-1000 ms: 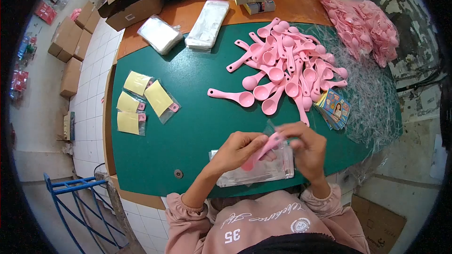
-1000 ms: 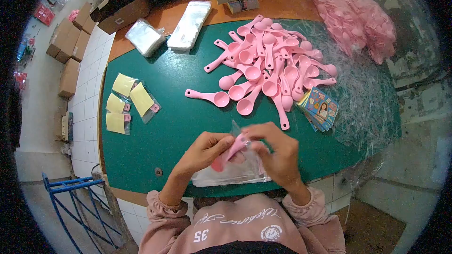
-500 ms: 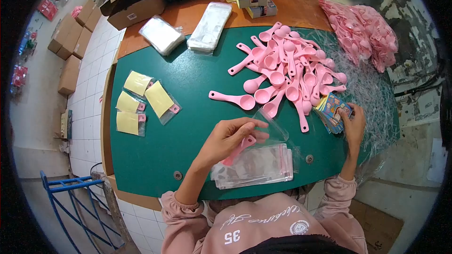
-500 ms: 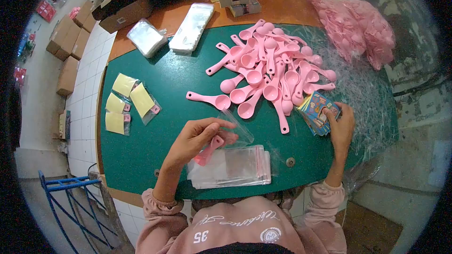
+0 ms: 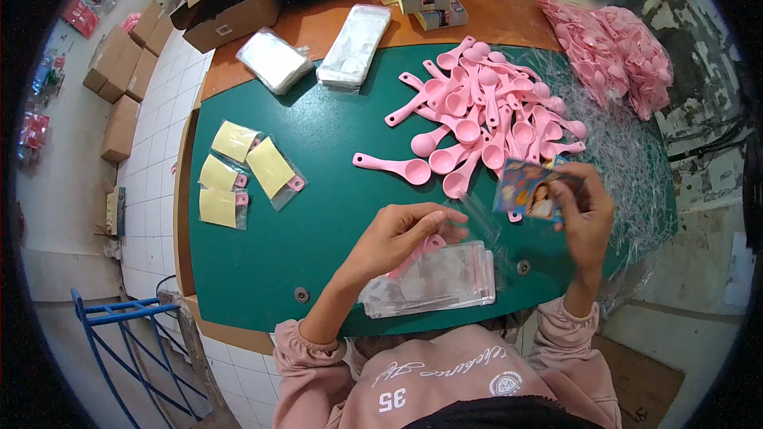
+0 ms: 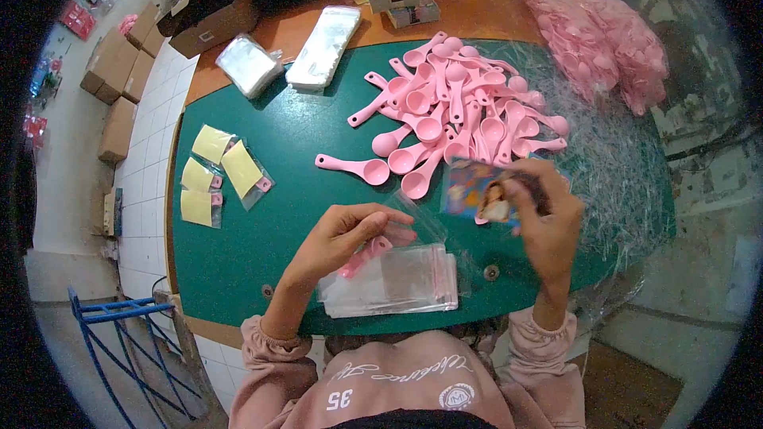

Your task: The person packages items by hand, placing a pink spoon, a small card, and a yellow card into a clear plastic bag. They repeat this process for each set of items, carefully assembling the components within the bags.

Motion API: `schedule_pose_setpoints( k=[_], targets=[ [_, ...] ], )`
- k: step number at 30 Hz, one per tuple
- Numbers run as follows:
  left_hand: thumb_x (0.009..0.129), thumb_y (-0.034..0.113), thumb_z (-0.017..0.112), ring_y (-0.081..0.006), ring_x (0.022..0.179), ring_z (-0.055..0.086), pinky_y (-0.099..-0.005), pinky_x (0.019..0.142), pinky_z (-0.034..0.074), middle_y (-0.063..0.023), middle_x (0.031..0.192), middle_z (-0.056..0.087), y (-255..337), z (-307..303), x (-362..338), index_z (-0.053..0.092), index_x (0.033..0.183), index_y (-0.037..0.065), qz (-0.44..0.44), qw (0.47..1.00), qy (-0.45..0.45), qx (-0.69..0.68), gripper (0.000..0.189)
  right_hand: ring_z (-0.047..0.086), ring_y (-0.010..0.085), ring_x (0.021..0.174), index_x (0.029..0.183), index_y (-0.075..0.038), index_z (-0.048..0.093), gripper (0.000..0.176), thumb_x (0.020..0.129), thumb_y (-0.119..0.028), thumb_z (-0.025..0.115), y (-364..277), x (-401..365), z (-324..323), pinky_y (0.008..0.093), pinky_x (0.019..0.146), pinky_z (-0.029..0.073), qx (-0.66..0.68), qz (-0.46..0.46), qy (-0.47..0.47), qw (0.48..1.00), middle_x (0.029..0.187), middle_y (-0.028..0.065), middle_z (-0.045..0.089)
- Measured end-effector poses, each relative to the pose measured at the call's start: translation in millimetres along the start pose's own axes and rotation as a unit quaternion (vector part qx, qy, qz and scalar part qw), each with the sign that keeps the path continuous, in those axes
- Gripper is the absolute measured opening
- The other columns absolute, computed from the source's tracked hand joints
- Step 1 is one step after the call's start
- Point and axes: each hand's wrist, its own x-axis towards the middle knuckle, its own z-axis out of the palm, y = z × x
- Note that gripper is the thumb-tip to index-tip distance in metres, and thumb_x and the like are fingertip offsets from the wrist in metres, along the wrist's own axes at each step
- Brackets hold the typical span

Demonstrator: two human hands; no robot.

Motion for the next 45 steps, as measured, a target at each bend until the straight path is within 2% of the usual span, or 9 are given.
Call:
schedule_pose_setpoints(
  k=[8, 17, 20, 22, 27, 29, 34, 42, 45],
  targets=[
    [0.093, 0.023, 0.044, -0.0068, 0.070, 0.051, -0.0235, 0.066, 0.045, -0.0027, 0.080, 0.060, -2, 5, -1, 0.059, 0.102, -0.004, -0.006, 0.995, 0.005, 0.100, 0.032, 0.061, 0.0187, 0.066, 0.090, -0.001, 0.059, 0.013, 0.077, -0.002, 0.060, -14, -5, 9, 0.0280, 0.059, 0.047, -0.066, -0.203, -0.263, 0.941, 0.078, 0.0110, 0.062],
    [0.089, 0.024, 0.049, -0.0158, 0.052, 0.044, -0.0296, 0.052, 0.040, -0.0114, 0.062, 0.054, -10, 10, 1, 0.060, 0.093, 0.001, 0.037, 0.986, 0.009, 0.162, 0.026, 0.059, 0.0184, 0.073, 0.105, -0.004, 0.053, 0.031, 0.079, -0.018, 0.062, -7, 23, -19, 0.0304, 0.064, 0.047, -0.033, -0.110, -0.492, 0.863, 0.087, 0.0116, 0.059],
    [0.090, 0.025, 0.048, -0.0137, 0.054, 0.040, -0.0293, 0.052, 0.039, -0.0106, 0.061, 0.050, -11, 1, -2, 0.058, 0.090, -0.002, 0.034, 0.984, 0.029, 0.173, 0.028, 0.057, 0.0163, 0.074, 0.105, -0.004, 0.055, 0.033, 0.076, -0.018, 0.065, 60, 96, -93, 0.0295, 0.069, 0.046, 0.083, -0.167, -0.327, 0.927, 0.085, 0.0091, 0.058],
    [0.091, 0.025, 0.048, -0.0114, 0.056, 0.037, -0.0285, 0.051, 0.036, -0.0088, 0.060, 0.045, -14, -3, -2, 0.057, 0.088, -0.003, 0.064, 0.990, 0.041, 0.118, 0.030, 0.058, 0.0152, 0.079, 0.105, -0.002, 0.056, 0.030, 0.078, -0.014, 0.063, 99, 147, -112, 0.0279, 0.072, 0.045, -0.270, -0.186, 0.045, 0.944, 0.089, 0.0064, 0.060],
    [0.091, 0.025, 0.048, -0.0096, 0.057, 0.037, -0.0272, 0.051, 0.036, -0.0066, 0.060, 0.044, -14, -4, -2, 0.058, 0.090, -0.003, 0.036, 0.990, 0.031, 0.134, 0.029, 0.059, 0.0145, 0.087, 0.104, 0.000, 0.058, 0.025, 0.080, -0.006, 0.059, 49, 93, -70, 0.0272, 0.075, 0.046, -0.130, -0.116, 0.001, 0.985, 0.095, 0.0064, 0.062],
    [0.091, 0.024, 0.048, -0.0108, 0.055, 0.036, -0.0271, 0.051, 0.036, -0.0069, 0.060, 0.045, -11, -2, 0, 0.059, 0.093, -0.003, 0.040, 0.989, 0.025, 0.143, 0.029, 0.059, 0.0123, 0.083, 0.100, 0.000, 0.060, 0.022, 0.078, -0.005, 0.061, 19, 50, -30, 0.0263, 0.074, 0.047, 0.060, -0.049, -0.178, 0.981, 0.092, 0.0063, 0.062],
    [0.091, 0.024, 0.048, -0.0119, 0.055, 0.050, -0.0286, 0.053, 0.041, -0.0127, 0.063, 0.054, -8, 0, -3, 0.060, 0.098, -0.002, 0.034, 0.989, 0.017, 0.143, 0.029, 0.059, 0.0097, 0.078, 0.092, 0.000, 0.061, 0.016, 0.078, -0.006, 0.061, -10, 10, 17, 0.0239, 0.067, 0.047, 0.021, -0.022, -0.417, 0.908, 0.084, 0.0083, 0.063],
    [0.090, 0.020, 0.049, -0.0150, 0.069, 0.063, -0.0278, 0.064, 0.048, -0.0135, 0.080, 0.065, 0, 9, -7, 0.051, 0.119, 0.002, -0.017, 0.969, 0.012, 0.246, 0.034, 0.059, 0.0218, 0.068, 0.088, -0.001, 0.057, 0.021, 0.071, -0.010, 0.066, -4, -3, 47, 0.0317, 0.064, 0.047, -0.035, -0.157, -0.424, 0.891, 0.074, 0.0086, 0.059],
    [0.088, 0.026, 0.051, -0.0333, 0.061, 0.060, -0.0353, 0.058, 0.045, -0.0196, 0.070, 0.060, 3, 12, -8, 0.050, 0.121, 0.004, 0.011, 0.967, 0.052, 0.251, 0.040, 0.060, 0.0191, 0.070, 0.094, -0.001, 0.058, 0.023, 0.074, -0.010, 0.065, -3, -4, 47, 0.0301, 0.065, 0.048, 0.013, -0.195, -0.388, 0.901, 0.078, 0.0084, 0.061]
  ],
)
